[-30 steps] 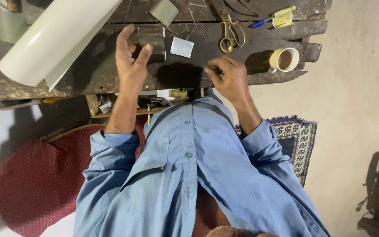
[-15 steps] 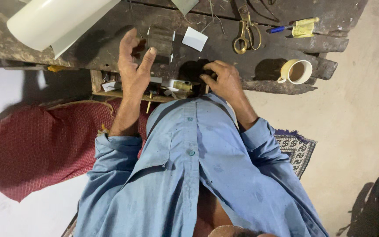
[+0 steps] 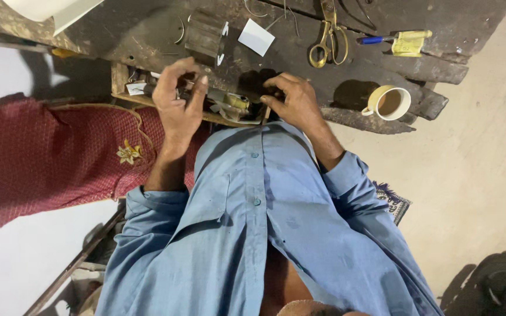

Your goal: The person sits at a workbench and assembles small white rectangular pieces onto a dark cylindrical component. They repeatedly pick up pieces, position them, and press them into place around the cylinder's circumference. Tools and materials including scissors, a roll of white sheet material, and a cup are visible on the table.

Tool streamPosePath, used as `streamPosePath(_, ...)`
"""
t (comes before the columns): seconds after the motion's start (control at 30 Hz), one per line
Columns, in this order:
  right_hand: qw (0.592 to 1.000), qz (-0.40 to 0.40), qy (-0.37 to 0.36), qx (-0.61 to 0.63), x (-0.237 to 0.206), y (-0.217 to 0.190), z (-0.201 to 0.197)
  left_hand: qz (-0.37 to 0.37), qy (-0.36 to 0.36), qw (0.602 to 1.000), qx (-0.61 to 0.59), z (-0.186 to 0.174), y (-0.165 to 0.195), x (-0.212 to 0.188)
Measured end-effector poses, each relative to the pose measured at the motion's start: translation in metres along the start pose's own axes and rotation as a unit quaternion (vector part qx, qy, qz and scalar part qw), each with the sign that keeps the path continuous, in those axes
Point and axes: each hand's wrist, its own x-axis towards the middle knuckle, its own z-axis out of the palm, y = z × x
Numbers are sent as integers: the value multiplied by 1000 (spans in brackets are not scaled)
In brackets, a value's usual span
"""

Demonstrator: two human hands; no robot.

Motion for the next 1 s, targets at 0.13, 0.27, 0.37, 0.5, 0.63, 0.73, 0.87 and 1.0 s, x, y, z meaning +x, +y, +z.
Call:
streamPosePath(0.13, 999, -42, -33, -4, -5, 13, -9, -11, -54, 998, 26, 33, 12, -18)
streamPosePath(0.27, 994, -99, -54, 14, -10, 23, -20, 85, -78, 987, 114, 65, 15, -24)
streamPosePath(0.37, 990, -104, -89, 17, -14, 27, -29, 58, -96, 986, 119, 88, 11, -17)
streamPosePath(0.5, 989, -116, -87, 17, -24, 27, -34, 17, -175, 968, 180, 115, -4, 7)
streamPosePath(0.63, 995, -65, -71, -1, -39, 25, -34, 78, -184, 956, 214, 132, -18, 30)
streamPosePath(0.73, 998, -44, -40, -1, -46, 22, -29, 204, -129, 945, 219, 130, -22, 39)
streamPosePath(0.87, 998, -50, 29, 21, -47, 13, -16, 176, -128, 959, 183, 117, -15, 40)
streamPosePath(1.0, 945, 193, 81, 252, -50, -3, -4, -117, -157, 970, -147, 103, 4, 20)
